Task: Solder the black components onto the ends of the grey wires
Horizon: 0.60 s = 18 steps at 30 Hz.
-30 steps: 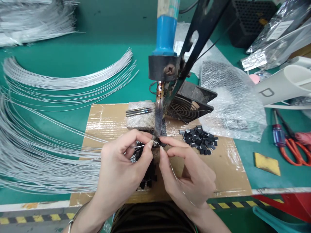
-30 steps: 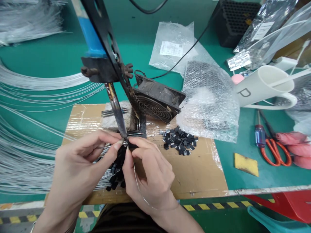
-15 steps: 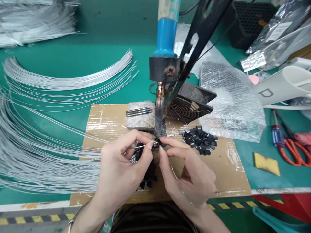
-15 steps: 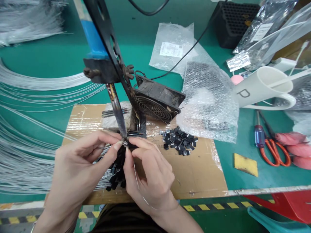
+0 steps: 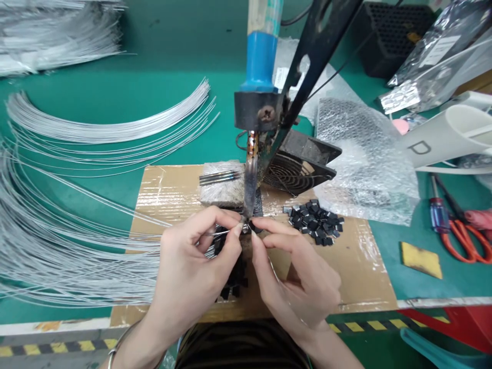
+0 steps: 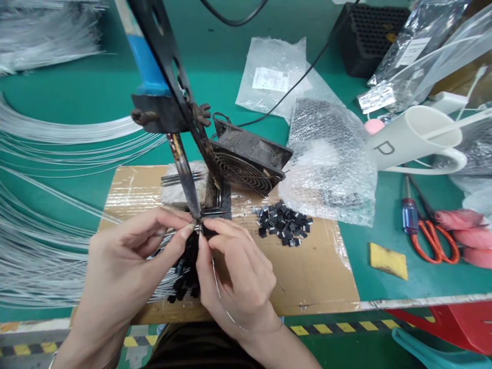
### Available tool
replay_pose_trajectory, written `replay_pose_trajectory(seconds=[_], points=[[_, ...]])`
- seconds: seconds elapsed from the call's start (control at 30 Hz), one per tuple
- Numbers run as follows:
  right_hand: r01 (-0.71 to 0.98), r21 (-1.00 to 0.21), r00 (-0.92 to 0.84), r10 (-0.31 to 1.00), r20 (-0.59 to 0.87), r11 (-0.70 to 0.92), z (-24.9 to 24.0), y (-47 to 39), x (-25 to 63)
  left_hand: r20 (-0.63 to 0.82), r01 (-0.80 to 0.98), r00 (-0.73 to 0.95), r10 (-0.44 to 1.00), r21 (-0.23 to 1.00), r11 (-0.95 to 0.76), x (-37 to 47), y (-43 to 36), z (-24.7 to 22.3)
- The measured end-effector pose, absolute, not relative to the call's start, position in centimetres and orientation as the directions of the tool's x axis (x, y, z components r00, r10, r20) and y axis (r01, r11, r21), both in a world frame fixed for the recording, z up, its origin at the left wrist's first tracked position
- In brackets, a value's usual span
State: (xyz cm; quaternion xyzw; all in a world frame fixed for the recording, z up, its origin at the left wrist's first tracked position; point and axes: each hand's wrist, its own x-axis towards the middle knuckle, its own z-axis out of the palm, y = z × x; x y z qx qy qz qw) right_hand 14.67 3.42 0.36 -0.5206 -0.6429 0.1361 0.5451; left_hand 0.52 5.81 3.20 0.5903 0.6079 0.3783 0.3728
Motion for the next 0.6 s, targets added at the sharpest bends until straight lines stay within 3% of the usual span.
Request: replay_pose_trajectory(seconds=[0.6], points=[[0.503,-0.741,0.151,0.798,0.583,0.445,0.28,3.47,14.58,-0.007,0.442,-0.020,1.000,0.897,0.015,0.38,5.76,3.27]])
